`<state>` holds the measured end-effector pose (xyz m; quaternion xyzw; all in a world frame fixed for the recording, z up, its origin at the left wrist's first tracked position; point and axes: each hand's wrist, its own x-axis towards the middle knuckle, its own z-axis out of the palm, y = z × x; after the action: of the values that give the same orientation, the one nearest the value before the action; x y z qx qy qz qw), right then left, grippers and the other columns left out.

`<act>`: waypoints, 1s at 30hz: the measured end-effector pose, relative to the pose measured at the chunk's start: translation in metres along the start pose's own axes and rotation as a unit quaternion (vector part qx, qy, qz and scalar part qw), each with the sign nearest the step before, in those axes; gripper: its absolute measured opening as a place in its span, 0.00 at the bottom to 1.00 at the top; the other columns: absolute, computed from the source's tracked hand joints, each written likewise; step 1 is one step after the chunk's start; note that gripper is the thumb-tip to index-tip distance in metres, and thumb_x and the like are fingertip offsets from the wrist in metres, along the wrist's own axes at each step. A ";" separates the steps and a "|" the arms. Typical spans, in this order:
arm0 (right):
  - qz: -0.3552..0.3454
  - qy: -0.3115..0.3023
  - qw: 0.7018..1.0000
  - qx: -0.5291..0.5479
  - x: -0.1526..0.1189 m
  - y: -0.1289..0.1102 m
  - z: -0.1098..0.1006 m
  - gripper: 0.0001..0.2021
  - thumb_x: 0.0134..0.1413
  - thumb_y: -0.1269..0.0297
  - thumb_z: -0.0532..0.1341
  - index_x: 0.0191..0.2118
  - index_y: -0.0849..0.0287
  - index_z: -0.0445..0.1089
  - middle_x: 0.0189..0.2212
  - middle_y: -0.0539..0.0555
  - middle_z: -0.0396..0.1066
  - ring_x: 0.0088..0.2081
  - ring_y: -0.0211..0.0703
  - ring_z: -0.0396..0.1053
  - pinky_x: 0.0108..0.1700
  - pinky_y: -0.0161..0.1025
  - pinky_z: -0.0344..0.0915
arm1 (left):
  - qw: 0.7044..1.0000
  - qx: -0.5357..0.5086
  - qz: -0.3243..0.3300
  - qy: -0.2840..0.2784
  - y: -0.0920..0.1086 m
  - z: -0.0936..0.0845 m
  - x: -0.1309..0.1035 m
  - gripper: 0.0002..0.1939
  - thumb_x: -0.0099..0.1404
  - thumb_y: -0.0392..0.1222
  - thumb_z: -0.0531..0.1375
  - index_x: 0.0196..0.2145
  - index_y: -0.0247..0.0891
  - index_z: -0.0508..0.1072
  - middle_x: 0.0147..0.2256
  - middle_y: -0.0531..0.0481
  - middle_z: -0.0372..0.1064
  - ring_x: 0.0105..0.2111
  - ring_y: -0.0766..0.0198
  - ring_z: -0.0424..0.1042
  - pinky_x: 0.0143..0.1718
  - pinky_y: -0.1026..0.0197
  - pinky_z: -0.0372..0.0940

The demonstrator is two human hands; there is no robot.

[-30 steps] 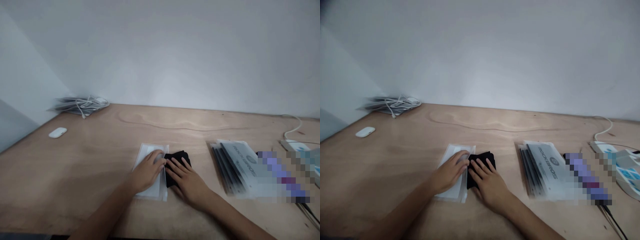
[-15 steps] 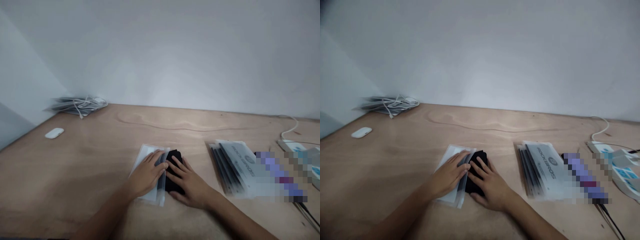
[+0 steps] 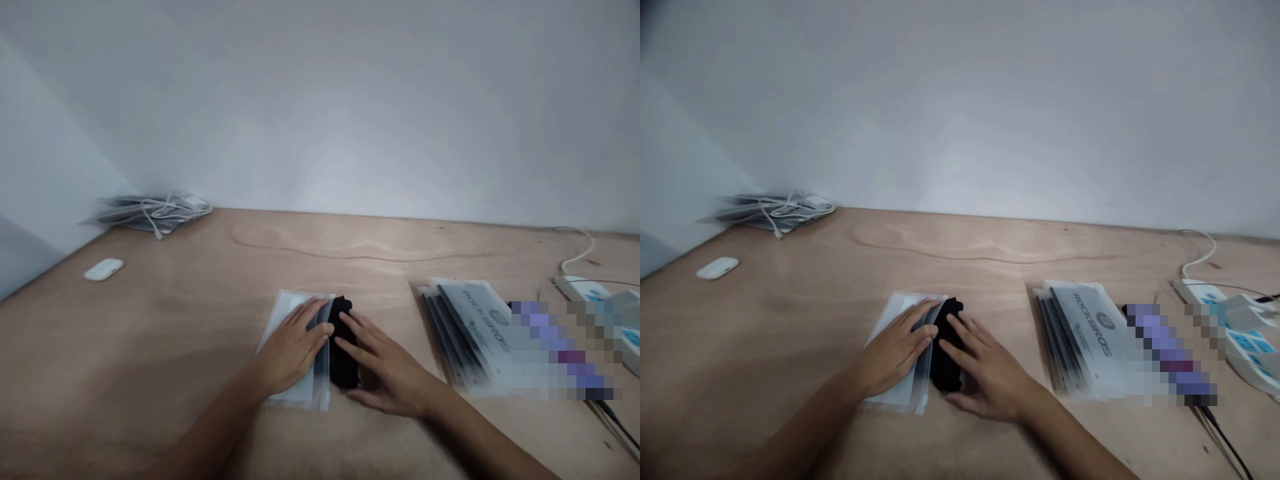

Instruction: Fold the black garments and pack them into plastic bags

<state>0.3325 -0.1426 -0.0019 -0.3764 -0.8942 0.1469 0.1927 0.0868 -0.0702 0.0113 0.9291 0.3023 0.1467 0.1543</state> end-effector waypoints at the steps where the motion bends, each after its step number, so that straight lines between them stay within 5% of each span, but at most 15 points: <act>1: 0.011 -0.002 1.000 -0.011 -0.007 0.003 0.000 0.42 0.58 0.60 0.66 0.73 0.59 0.47 0.74 0.65 0.33 0.73 0.60 0.33 0.69 0.62 0.48 | 1.000 0.001 0.000 -0.003 0.001 0.000 0.000 0.12 0.77 0.39 0.47 0.47 0.42 0.70 0.69 0.42 0.51 0.70 0.48 0.50 0.67 0.39 0.54; 6: 0.032 -0.008 0.999 -0.042 -0.007 0.010 0.019 0.42 0.56 0.71 0.64 0.73 0.59 0.46 0.74 0.68 0.33 0.72 0.59 0.42 0.68 0.57 0.54 | 1.000 -0.003 0.005 -0.004 0.002 0.000 0.002 0.11 0.76 0.38 0.49 0.47 0.43 0.71 0.70 0.45 0.50 0.70 0.48 0.49 0.67 0.37 0.53; 10: 0.004 -0.004 0.999 -0.051 0.012 0.004 0.027 0.36 0.56 0.74 0.63 0.69 0.61 0.55 0.72 0.71 0.40 0.72 0.61 0.45 0.67 0.57 0.57 | 1.000 -0.003 0.012 0.005 0.000 -0.002 0.001 0.12 0.75 0.37 0.50 0.47 0.42 0.72 0.70 0.45 0.51 0.69 0.48 0.51 0.67 0.37 0.52; 18: 0.000 0.022 0.999 -0.050 0.045 -0.005 0.039 0.11 0.63 0.65 0.61 0.49 0.62 0.75 0.51 0.65 0.74 0.58 0.55 0.68 0.63 0.54 0.63 | 0.999 0.017 0.034 -0.013 0.002 -0.005 0.004 0.12 0.76 0.38 0.49 0.49 0.42 0.71 0.70 0.45 0.50 0.70 0.49 0.46 0.69 0.38 0.48; 25: 0.000 0.041 0.999 0.029 0.030 -0.001 0.019 0.20 0.64 0.67 0.58 0.61 0.58 0.65 0.62 0.61 0.67 0.64 0.49 0.62 0.68 0.57 0.54 | 1.000 0.009 0.009 -0.006 0.002 -0.007 0.003 0.13 0.75 0.37 0.50 0.49 0.43 0.72 0.70 0.46 0.50 0.71 0.51 0.46 0.69 0.40 0.49; 30: -0.004 -0.004 1.000 0.020 0.020 -0.007 0.019 0.14 0.63 0.72 0.56 0.52 0.58 0.72 0.54 0.59 0.74 0.61 0.47 0.66 0.71 0.58 0.47 | 0.997 0.041 -0.011 -0.067 0.008 -0.005 0.007 0.18 0.75 0.40 0.53 0.60 0.47 0.68 0.71 0.47 0.48 0.71 0.47 0.44 0.68 0.38 0.48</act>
<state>0.3066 -0.1349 -0.0108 -0.3681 -0.8935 0.1653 0.1972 0.0951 -0.0711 0.0200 0.9391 0.3072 0.0695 0.1375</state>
